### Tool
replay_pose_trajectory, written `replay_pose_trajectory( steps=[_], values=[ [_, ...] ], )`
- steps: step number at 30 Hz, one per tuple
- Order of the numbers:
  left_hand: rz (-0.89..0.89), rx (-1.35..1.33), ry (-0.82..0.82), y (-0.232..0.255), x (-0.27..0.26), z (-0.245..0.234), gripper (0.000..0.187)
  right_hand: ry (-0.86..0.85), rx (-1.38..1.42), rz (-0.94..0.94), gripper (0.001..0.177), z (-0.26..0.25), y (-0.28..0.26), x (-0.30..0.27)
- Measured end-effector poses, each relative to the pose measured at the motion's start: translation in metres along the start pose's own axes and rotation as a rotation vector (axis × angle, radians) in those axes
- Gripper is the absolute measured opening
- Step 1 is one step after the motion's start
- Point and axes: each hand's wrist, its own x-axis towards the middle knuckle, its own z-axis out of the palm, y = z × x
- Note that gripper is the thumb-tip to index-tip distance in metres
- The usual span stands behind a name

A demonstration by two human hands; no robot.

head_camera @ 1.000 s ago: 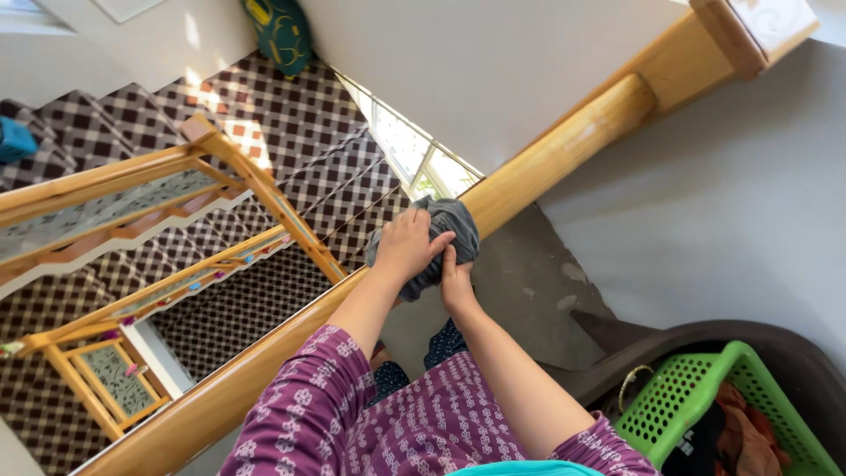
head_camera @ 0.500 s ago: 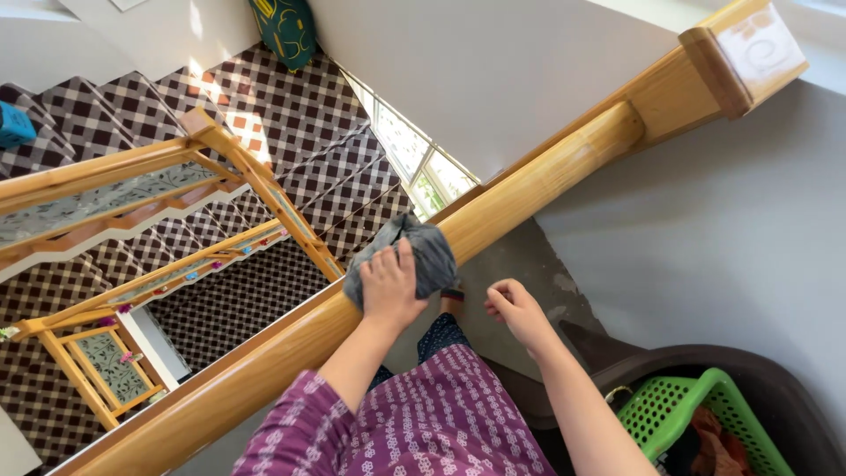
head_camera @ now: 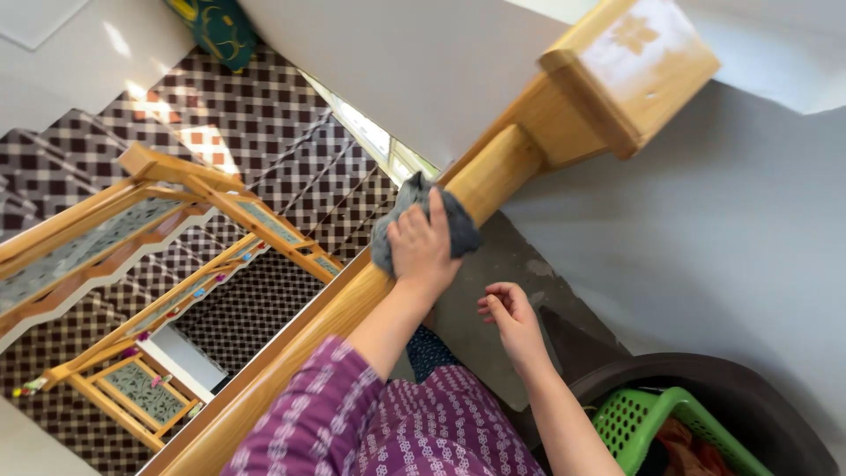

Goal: Cleaning a wooden staircase railing using a cloth.

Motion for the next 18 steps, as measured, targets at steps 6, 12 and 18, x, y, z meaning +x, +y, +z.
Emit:
replay_pose_trajectory(
  steps=[6,12,18],
  values=[
    [-0.027,-0.016,0.022,0.101,0.13,0.043,0.125,0.152,0.018,0.057,0.021,-0.094,-0.004,0.012],
    [-0.094,0.029,0.041,0.108,0.138,0.048,0.122,0.269,-0.363,-0.285,0.026,-0.112,-0.038,0.042],
    [0.023,-0.22,-0.348,0.053,0.134,0.003,0.143,-0.283,-1.036,-1.025,0.087,-0.051,-0.184,0.12]
  ],
)
